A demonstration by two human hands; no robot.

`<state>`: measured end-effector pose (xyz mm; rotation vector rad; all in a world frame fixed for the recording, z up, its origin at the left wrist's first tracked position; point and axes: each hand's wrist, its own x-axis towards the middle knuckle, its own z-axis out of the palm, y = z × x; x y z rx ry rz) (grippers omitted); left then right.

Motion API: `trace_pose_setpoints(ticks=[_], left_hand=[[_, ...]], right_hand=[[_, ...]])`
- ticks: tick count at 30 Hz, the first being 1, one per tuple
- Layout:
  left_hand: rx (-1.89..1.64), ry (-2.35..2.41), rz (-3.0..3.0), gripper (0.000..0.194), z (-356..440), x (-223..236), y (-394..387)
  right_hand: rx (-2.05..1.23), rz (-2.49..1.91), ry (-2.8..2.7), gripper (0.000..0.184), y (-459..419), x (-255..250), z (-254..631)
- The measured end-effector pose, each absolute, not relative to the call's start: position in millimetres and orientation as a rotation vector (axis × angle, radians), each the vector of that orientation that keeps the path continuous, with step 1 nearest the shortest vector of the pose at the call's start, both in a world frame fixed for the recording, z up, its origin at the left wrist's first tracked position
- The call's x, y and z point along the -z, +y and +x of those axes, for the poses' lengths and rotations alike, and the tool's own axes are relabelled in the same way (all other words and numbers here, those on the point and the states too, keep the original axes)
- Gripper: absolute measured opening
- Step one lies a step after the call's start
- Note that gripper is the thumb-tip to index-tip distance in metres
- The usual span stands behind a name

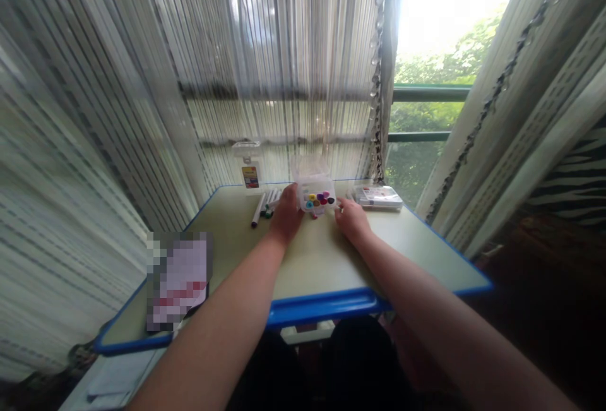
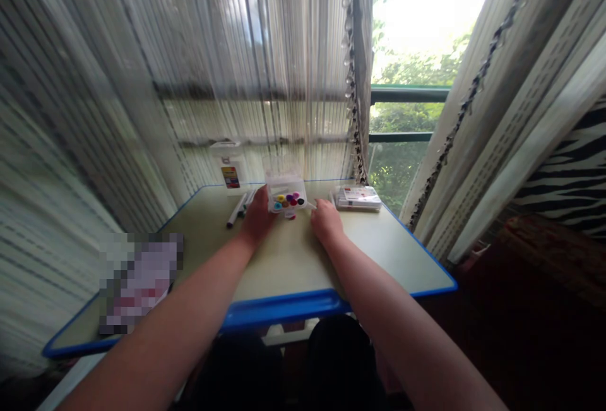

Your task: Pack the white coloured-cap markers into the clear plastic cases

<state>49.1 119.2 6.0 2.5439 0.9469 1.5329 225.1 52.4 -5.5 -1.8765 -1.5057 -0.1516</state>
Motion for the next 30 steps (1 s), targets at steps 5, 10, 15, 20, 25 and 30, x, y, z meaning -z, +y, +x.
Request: trace_pose_setpoints(ticks=[5,10,15,20,25,30], left_hand=[[-1.533,0.935,2.570,0.040,48.2,-4.9,117.7],[-1.545,0.939,2.589,0.043,47.5,-3.1,121.6],[-1.569,0.960,2.563,0.046,46.2,-1.6,125.0],[-1.535,0.955,2.574,0.052,44.4,-1.8,123.2],[-1.559,1.009,2.541,0.052,44.1,-2.0,122.9],[-1.618,0.994,2.522,0.052,45.6,0.6,127.1]], right_hand=[[0.353,-1.591,-1.268,0.028,47.7,-3.6,237.4],[0.517,-1.299,-1.201,0.022,37.4,-18.4,239.5],[0.687,-1.081,-1.194,0.026,17.8,-32.3,229.8],[0.860,-0.939,-1.233,0.030,-1.6,-43.5,216.4],[0.936,-0.833,-1.142,0.031,-9.3,-44.5,211.0],[0.837,-0.813,-1.129,0.026,-7.2,-41.4,212.8]])
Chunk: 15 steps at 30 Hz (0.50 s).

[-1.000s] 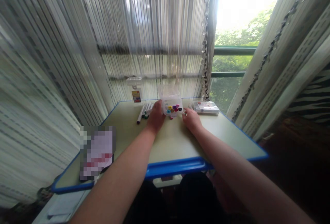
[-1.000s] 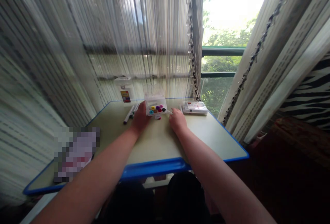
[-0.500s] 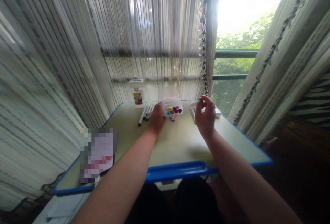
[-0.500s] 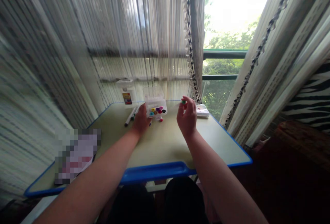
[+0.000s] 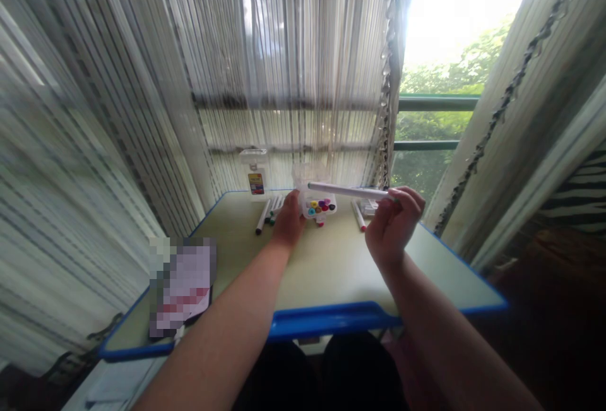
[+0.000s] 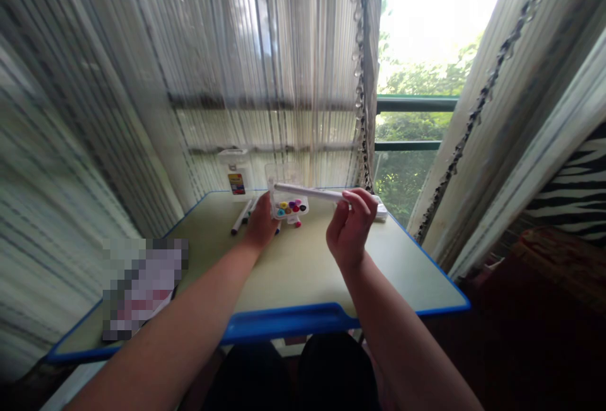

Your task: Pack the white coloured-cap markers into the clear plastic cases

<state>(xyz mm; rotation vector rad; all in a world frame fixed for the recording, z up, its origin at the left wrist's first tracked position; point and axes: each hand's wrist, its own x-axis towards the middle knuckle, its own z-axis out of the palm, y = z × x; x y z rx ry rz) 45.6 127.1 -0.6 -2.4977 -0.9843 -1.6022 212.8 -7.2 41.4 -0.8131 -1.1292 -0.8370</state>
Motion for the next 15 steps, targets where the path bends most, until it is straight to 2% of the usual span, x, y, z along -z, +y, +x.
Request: trace_pose_setpoints(ticks=[15], left_hand=[[1.531,-0.896,-2.517,0.054,45.5,0.9,125.7]], right_hand=[[0.559,-0.822,-1.407,0.024,0.1,-35.0,210.1]])
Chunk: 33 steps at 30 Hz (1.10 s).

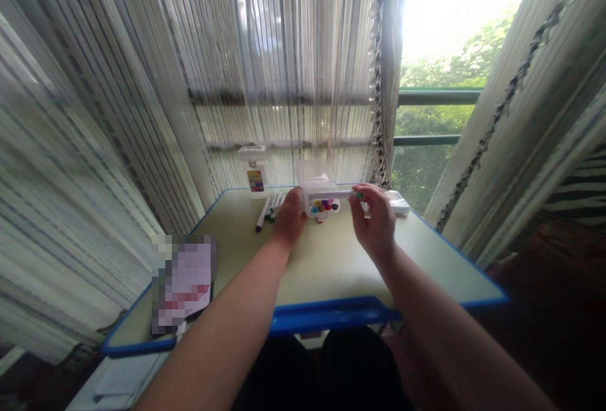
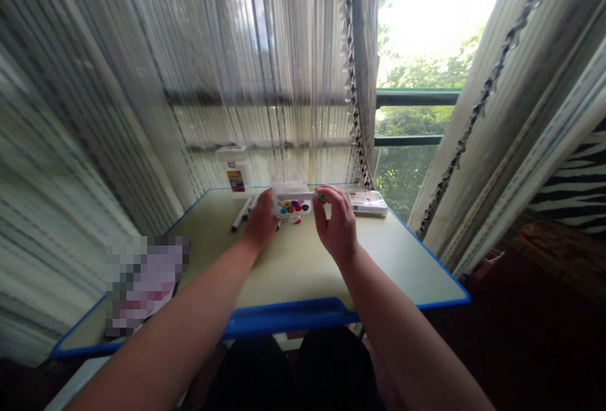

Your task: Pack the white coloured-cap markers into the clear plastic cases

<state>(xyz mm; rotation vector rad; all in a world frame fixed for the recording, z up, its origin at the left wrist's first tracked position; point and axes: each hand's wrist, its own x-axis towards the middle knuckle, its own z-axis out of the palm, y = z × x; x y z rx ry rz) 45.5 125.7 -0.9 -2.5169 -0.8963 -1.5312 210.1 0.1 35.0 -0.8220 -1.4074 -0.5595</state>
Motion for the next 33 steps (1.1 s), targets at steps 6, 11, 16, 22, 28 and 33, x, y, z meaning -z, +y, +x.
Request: trace_pose_setpoints(ticks=[6,11,16,22,28,33], left_hand=[[1.459,-0.815,-2.571,0.053,48.2,-0.4,121.9],[1.434,-0.810,-2.602,0.053,49.2,-0.9,120.7],[1.430,-0.823,-2.601,0.055,48.2,-2.2,119.0],[1.410,-0.821,-2.626,0.057,50.1,-0.5,119.0],[1.405,-0.829,-2.641,0.054,50.5,-1.5,117.5],[1.416,-0.856,-2.632,0.053,49.2,-2.4,117.6]], right_hand=[[0.550,-0.852,-1.620,0.018,2.1,-36.7,200.1],[0.513,-0.793,-1.676,0.022,6.2,-34.7,194.6],[0.484,-0.807,-1.687,0.017,6.7,-33.9,193.6],[0.487,-0.883,-1.684,0.015,5.4,-35.1,195.8],[0.552,-0.959,-1.622,0.013,6.0,-34.3,198.2],[0.593,-0.988,-1.610,0.017,9.8,-32.0,203.0]])
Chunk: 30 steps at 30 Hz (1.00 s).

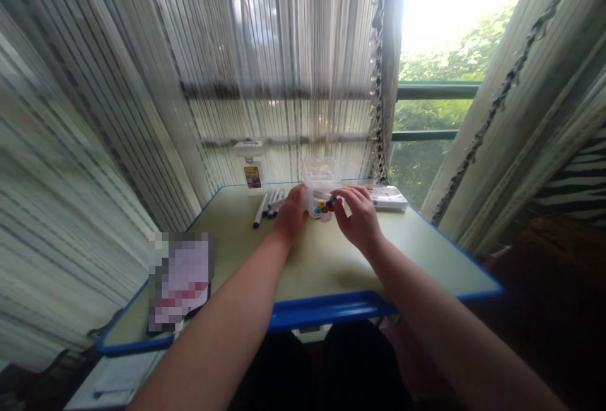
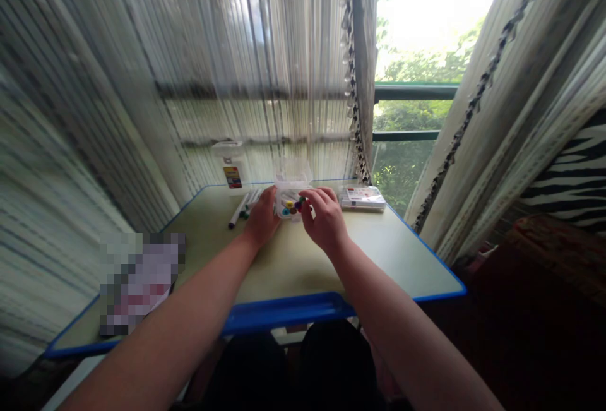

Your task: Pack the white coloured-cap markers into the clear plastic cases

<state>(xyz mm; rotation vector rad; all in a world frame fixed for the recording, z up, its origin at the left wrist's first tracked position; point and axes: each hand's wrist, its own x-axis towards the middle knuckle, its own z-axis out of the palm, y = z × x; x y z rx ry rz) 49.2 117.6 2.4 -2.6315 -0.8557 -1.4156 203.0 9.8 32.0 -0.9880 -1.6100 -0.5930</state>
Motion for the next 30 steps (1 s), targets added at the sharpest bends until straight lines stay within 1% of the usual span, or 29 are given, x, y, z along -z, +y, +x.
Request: trace_pose_setpoints(ticks=[5,18,24,30], left_hand=[[1.429,-0.860,-2.622,0.052,49.7,-2.9,117.5],[1.436,-0.858,-2.635,0.051,49.1,-3.6,115.7],[1.442,-0.886,-2.613,0.050,48.4,-6.0,112.5],[1.424,-0.870,-2.619,0.051,48.1,-6.5,111.6]], right_hand=[[0.600,-1.012,-1.613,0.020,11.7,-31.0,206.2],[0.568,-1.063,-1.637,0.016,12.0,-30.1,207.0],[0.576,-1.091,-1.679,0.025,12.8,-29.0,207.1],[0.550,-1.065,-1.690,0.016,13.9,-28.9,209.1]])
